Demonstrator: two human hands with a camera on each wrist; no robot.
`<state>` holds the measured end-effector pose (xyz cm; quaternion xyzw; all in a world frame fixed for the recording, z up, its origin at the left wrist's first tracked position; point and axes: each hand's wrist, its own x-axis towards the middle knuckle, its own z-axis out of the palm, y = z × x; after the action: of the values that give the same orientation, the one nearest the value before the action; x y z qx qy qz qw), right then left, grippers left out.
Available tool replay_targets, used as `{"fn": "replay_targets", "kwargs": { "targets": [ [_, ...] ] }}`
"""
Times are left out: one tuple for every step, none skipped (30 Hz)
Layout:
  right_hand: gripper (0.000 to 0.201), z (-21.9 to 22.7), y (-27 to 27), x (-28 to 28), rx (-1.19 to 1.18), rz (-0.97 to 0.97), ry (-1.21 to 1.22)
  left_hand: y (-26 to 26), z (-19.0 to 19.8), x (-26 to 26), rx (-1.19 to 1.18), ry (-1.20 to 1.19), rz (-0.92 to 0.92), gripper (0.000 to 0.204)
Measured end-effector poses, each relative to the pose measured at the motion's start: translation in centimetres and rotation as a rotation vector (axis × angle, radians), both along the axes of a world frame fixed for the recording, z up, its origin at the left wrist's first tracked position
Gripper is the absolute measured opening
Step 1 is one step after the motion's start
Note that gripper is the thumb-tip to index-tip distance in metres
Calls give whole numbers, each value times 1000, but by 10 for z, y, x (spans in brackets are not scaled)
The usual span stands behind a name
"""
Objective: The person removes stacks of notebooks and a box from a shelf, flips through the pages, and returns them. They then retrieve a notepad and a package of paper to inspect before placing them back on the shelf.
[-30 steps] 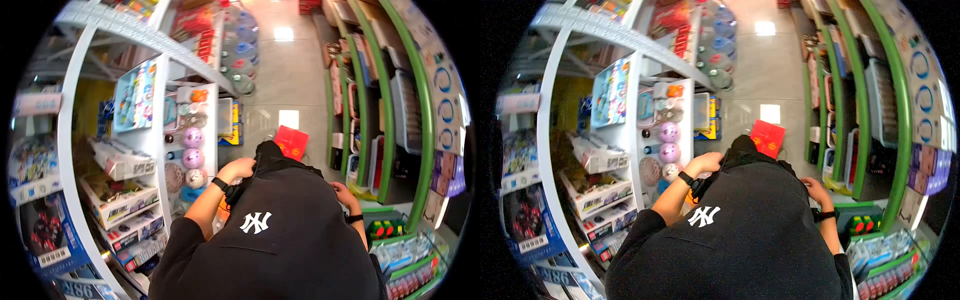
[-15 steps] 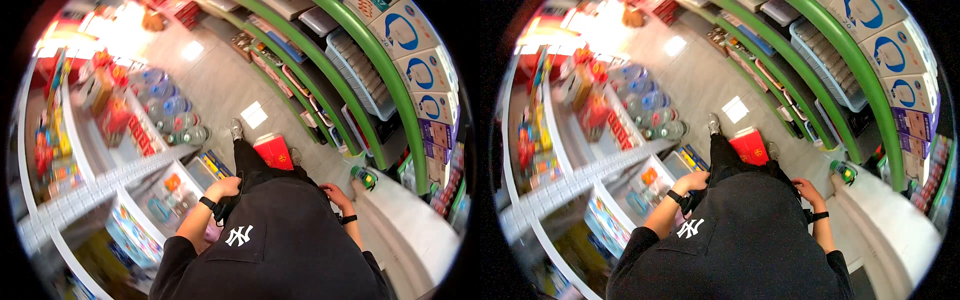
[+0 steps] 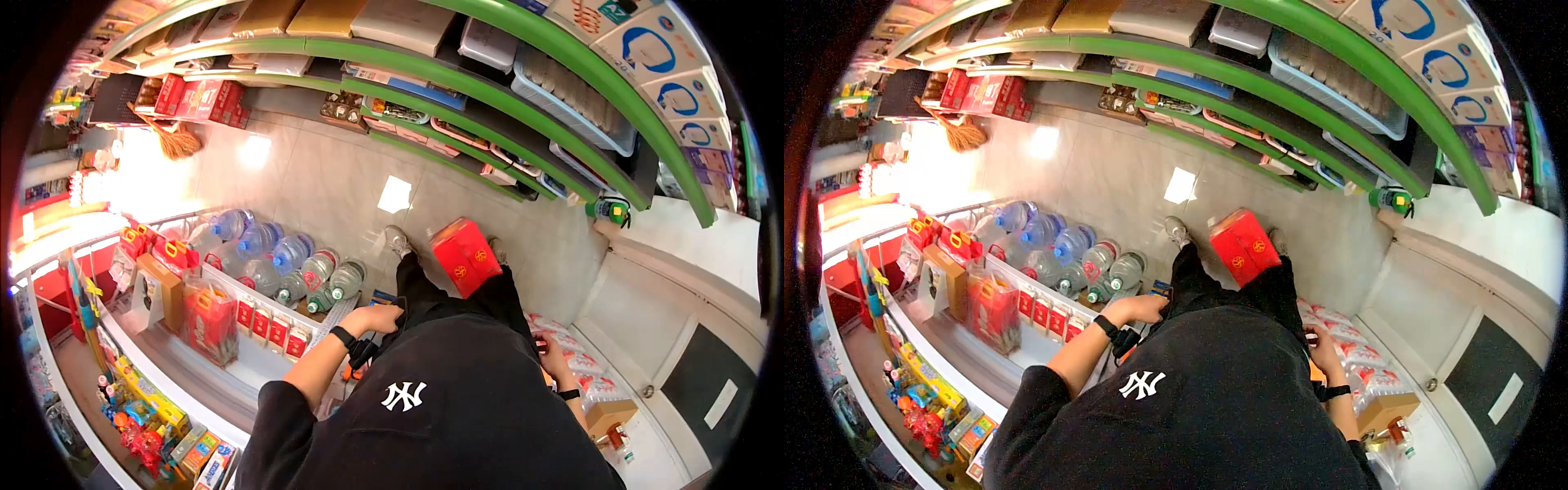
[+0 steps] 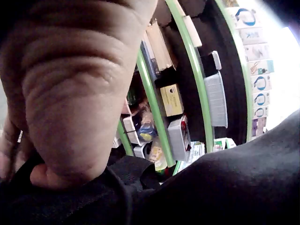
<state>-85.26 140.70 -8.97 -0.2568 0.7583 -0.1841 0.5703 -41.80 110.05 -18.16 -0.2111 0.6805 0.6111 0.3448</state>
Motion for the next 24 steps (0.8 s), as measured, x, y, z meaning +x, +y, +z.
{"fn": "replay_targets", "kwargs": {
  "targets": [
    [32,-3,10,5,1,-25,36,-4,0,0,13,8,-15,34],
    [29,-4,10,9,-2,-52,72,-13,15,-5,17,1,-28,35],
    [26,-6,9,11,-7,-79,109,-19,20,-9,11,-20,-35,35],
    [21,-5,9,14,-12,-81,118,-21,23,-14,10,-39,-45,36],
    [21,-13,18,15,-38,-85,138,-19,26,-19,18,-57,-60,37],
    [22,-24,32,12,-57,-89,161,-16,20,-21,31,-42,-28,38],
    [23,-29,43,4,-75,-90,191,-18,24,-32,43,-89,-17,38],
    [23,-21,39,1,-115,-47,230,-21,33,-45,54,-137,1,38],
    [23,-22,41,-4,-109,-63,199,-18,40,-51,65,-192,27,37],
    [23,-29,42,-12,-112,-77,166,-7,18,-45,76,-132,118,37],
    [23,-38,41,-19,-123,-91,137,-9,36,-59,131,-213,185,37],
    [23,-51,45,-27,-199,-54,169,2,24,-59,89,-167,221,38],
    [24,-56,52,-42,-269,-30,227,11,16,-63,-14,-116,193,39],
    [25,-51,53,-56,-221,-29,187,21,7,-65,-3,-238,231,41],
    [26,-49,46,-72,-188,-48,159,36,-24,-59,-91,-220,249,41],
    [28,-50,43,-90,-229,-39,168,48,-23,-65,-111,-65,418,40],
    [29,-52,48,-99,-259,-17,163,59,-39,-57,-155,-57,465,40],
    [28,-56,57,-104,-267,-25,171,53,22,-104,-123,-164,527,41],
    [27,-64,60,-111,-281,-18,174,48,44,-123,-207,-293,473,41],
    [25,-70,55,-122,-304,5,178,41,84,-153,-171,-290,505,39],
    [22,-69,52,-127,-310,-19,187,50,-25,-84,-163,-173,514,37],
    [23,-66,51,-130,-283,-37,186,42,21,-110,-195,-209,518,36],
    [24,-62,45,-132,-259,-57,185,35,35,-113,-113,-124,487,35],
    [23,-56,39,-132,-250,-84,196,25,77,-131,-121,-186,434,34]
  ]
}}
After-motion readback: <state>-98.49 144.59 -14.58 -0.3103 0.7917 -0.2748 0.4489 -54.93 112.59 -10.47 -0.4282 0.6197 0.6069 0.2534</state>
